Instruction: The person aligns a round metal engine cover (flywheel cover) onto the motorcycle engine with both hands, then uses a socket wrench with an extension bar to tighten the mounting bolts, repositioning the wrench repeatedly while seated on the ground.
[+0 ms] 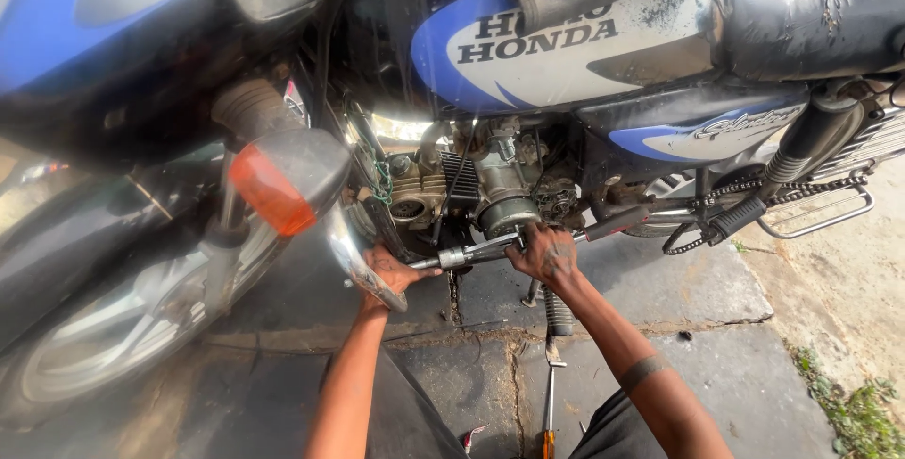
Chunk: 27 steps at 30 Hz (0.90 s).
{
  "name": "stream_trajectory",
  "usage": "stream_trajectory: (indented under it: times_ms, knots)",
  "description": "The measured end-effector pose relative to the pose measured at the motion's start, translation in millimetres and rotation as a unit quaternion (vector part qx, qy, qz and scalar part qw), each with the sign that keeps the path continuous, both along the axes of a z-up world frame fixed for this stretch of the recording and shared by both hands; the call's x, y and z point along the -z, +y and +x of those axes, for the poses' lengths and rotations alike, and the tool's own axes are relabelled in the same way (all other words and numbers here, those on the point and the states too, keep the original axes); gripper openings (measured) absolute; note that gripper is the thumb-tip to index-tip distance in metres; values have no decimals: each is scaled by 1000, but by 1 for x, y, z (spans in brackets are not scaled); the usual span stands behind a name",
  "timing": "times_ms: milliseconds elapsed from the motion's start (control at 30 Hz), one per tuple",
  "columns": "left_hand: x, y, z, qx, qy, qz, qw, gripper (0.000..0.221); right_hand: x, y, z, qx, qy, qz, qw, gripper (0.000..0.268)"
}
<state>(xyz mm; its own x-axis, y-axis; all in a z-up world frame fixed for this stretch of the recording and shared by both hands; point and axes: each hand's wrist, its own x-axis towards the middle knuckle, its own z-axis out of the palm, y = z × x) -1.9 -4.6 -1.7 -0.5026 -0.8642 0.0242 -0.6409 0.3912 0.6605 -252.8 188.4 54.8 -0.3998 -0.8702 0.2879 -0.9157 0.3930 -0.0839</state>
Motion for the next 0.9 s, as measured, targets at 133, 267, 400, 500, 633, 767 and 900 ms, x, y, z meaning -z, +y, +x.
stream_trajectory:
  times_ms: [133, 267, 400, 500, 633, 767, 900]
  knots:
    - [11, -3, 0, 17, -7, 63, 998, 146, 6, 0, 2, 36, -34, 50, 998, 50]
    - [0, -9, -1, 16, -61, -18, 998, 143, 23, 0, -10, 10, 21, -16, 1000, 46]
    - [-33, 4, 4, 29, -204, 78, 975, 131, 12, -2, -6, 8, 2, 0, 1000, 45]
    - [-32, 3, 5, 20, -205, 10, 979, 133, 5, -3, -4, -7, -12, -29, 999, 41]
    - [-23, 1, 1, 36, -188, 17, 981, 140, 12, -3, -6, -17, 17, -59, 998, 39]
    - [-20, 5, 3, 46, -187, 28, 981, 136, -29, 3, 15, 18, -29, 89, 995, 57]
    - [-11, -1, 3, 40, -193, 33, 980, 134, -15, 36, -23, -170, 173, 79, 967, 69]
